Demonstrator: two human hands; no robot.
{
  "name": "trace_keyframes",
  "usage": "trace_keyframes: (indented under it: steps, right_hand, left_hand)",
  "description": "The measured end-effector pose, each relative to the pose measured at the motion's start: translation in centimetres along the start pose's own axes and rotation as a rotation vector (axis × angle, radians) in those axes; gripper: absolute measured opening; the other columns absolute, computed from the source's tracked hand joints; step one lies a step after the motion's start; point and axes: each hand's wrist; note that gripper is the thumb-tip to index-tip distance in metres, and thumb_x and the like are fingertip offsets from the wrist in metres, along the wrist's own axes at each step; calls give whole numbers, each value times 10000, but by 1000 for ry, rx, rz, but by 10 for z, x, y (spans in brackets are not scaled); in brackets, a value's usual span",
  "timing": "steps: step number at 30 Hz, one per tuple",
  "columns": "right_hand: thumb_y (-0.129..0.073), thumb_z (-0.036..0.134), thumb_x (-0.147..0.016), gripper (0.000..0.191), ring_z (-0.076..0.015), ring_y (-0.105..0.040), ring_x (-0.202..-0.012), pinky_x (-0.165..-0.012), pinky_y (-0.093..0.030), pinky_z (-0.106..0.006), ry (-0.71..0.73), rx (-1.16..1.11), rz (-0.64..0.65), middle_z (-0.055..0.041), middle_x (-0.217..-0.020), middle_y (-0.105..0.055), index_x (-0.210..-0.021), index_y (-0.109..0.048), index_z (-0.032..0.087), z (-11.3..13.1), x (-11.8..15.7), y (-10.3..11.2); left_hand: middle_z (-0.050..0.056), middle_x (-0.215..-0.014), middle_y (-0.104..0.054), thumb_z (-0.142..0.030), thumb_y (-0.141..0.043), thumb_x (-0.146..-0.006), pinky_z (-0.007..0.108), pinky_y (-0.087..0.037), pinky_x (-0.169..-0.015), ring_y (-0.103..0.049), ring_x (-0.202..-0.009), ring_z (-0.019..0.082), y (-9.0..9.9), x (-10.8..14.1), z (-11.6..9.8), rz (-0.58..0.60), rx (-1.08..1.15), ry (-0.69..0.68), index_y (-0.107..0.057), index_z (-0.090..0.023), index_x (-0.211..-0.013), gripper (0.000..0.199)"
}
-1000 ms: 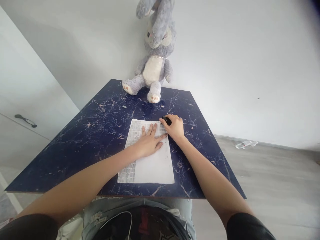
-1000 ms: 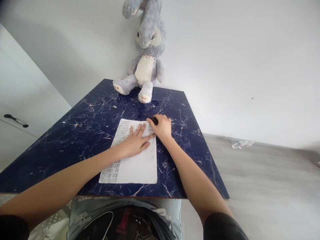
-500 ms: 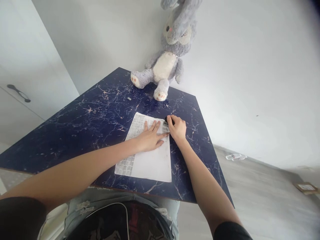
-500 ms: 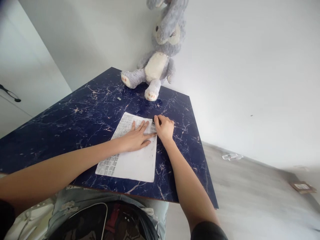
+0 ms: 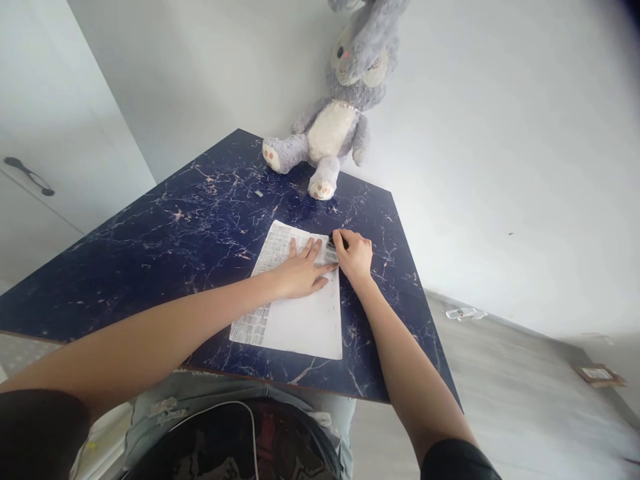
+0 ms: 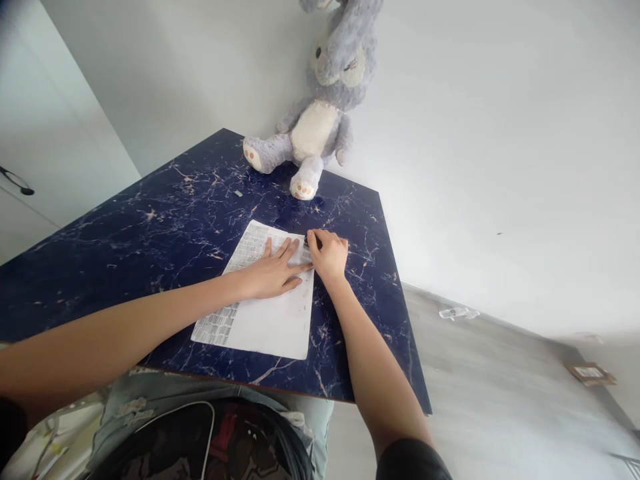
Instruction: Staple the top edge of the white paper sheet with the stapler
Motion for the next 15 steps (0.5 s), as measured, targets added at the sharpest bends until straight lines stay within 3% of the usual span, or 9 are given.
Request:
trace_keyframes:
  steps: [8,15]
  right_hand:
    - [-345,444,-1123,455,-237,-695,-1042,-969,-352,-374,45,77,32,-54,-1129,-797,-1176,-761,266,3,3,0]
    - [-271,384,-1139,480,-257,-642,-1127,-1005,-294,-413,103,237,77,-92,-1198,-774,-1302,-705,260,9,7,1]
  left_hand:
    - [53,-1783,-76,-480,-458,-1067,825,15,-1189,-2,-1615,483,10,3,-9,72,-65,24,-405,-415,-1619,557]
    - [86,-1775,-132,-445,-488,-1058,821,-18,-1189,-52,-1612,487,16,4,-15,82,-75,41,-448,-396,-1600,546]
Point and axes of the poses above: each hand's wrist, its own x-axis away from the middle knuckle, its own y-axis out of the back of the hand, z = x × y
